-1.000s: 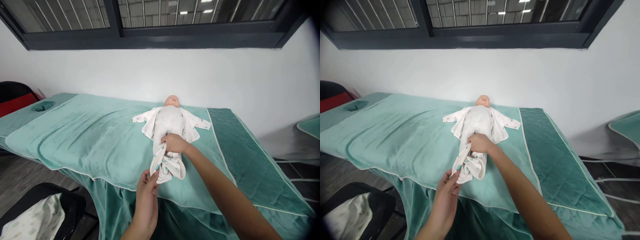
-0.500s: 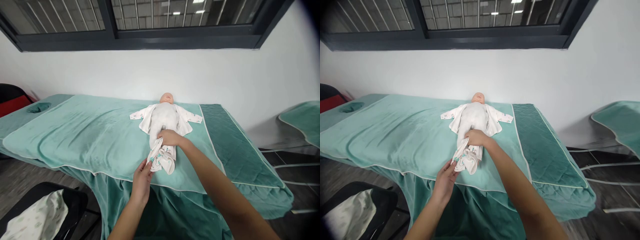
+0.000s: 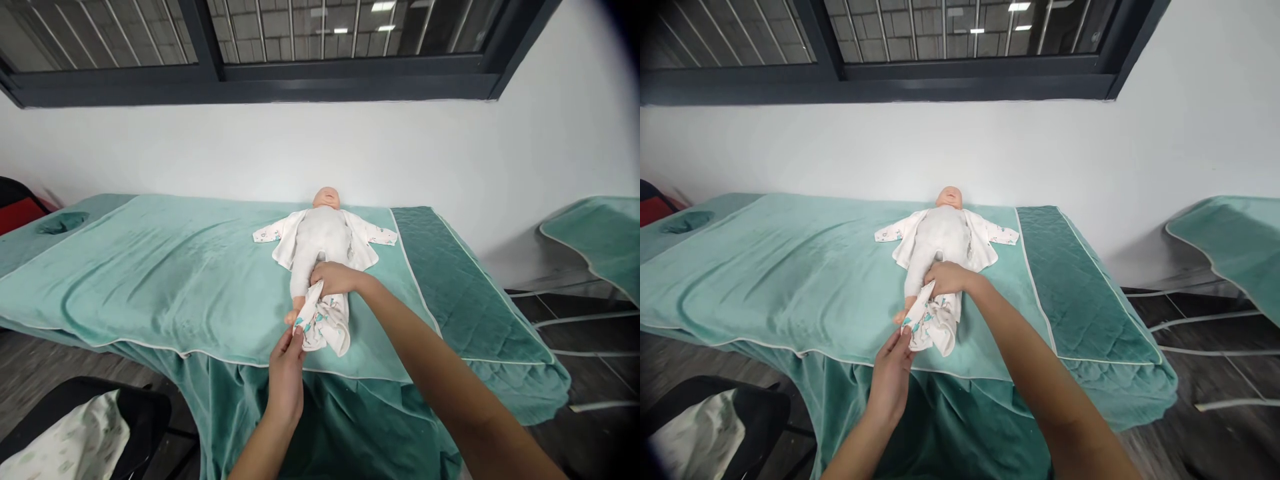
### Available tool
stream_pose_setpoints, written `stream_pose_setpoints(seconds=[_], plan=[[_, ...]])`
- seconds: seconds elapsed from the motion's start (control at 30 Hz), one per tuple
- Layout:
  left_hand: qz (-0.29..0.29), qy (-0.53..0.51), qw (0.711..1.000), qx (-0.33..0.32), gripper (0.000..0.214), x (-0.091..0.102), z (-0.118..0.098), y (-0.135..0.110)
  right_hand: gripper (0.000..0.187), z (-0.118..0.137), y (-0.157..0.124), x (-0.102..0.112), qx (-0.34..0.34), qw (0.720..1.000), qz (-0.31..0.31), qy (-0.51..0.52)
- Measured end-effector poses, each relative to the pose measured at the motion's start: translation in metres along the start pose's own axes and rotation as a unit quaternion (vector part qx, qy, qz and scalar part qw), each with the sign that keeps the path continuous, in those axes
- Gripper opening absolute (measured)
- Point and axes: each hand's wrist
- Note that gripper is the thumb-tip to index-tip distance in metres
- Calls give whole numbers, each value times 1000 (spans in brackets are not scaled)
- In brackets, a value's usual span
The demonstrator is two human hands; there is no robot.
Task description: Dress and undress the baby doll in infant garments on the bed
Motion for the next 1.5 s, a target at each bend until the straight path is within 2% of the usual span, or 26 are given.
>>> stream_pose_setpoints(seconds=[0.17,0.23,0.4,0.47,0.57,0.63,0.77,0.87,0.97,1.1,1.2,1.33,1.4,1.5], plan=[[-9,111,988,-103,36,1,-1,8,19,-2,0,-3,-5,999,-32,31],[-8,104,989,-105,39,1,-3,10,17,-3,0,-5,-9,998,-38,41],[-26,57,994,-86,70,2,-5,8,19,-1,-2,-6,-12,998,-44,50],[-27,55,994,-86,72,3,-4,9,19,0,-3,-5,-16,997,-54,48],[-12,101,991,-91,62,6,-6,12,18,1,-4,-5,-13,997,-61,48],[-5,167,980,-110,54,7,-10,15,16,0,-5,-4,-4,997,-56,49],[28,309,938,-153,52,5,-19,18,13,-3,-5,-3,8,997,-43,58],[53,320,931,-166,56,1,-25,21,11,-5,-4,-4,7,998,-40,49],[75,278,946,-150,52,-2,-32,30,10,-7,-4,-7,4,998,-45,38],[125,246,958,-78,37,3,-46,45,9,-6,-4,-11,-11,997,-58,41],[164,274,947,-27,34,8,-54,51,9,-4,-5,-11,-25,997,-59,41],[206,306,929,-20,40,6,-56,48,11,0,-5,-9,-57,996,-55,32],[228,317,920,-12,37,3,-58,47,12,0,-6,-9,-58,996,-53,36],[251,287,924,44,36,3,-64,51,12,-2,-6,-6,-37,996,-52,54]])
Point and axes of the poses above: each hand's wrist, its own y-axis towards the middle knuckle, its own x-axis out of the back of the hand, z = x × y, and after that the axes turned 12 degrees about -y, right-handed
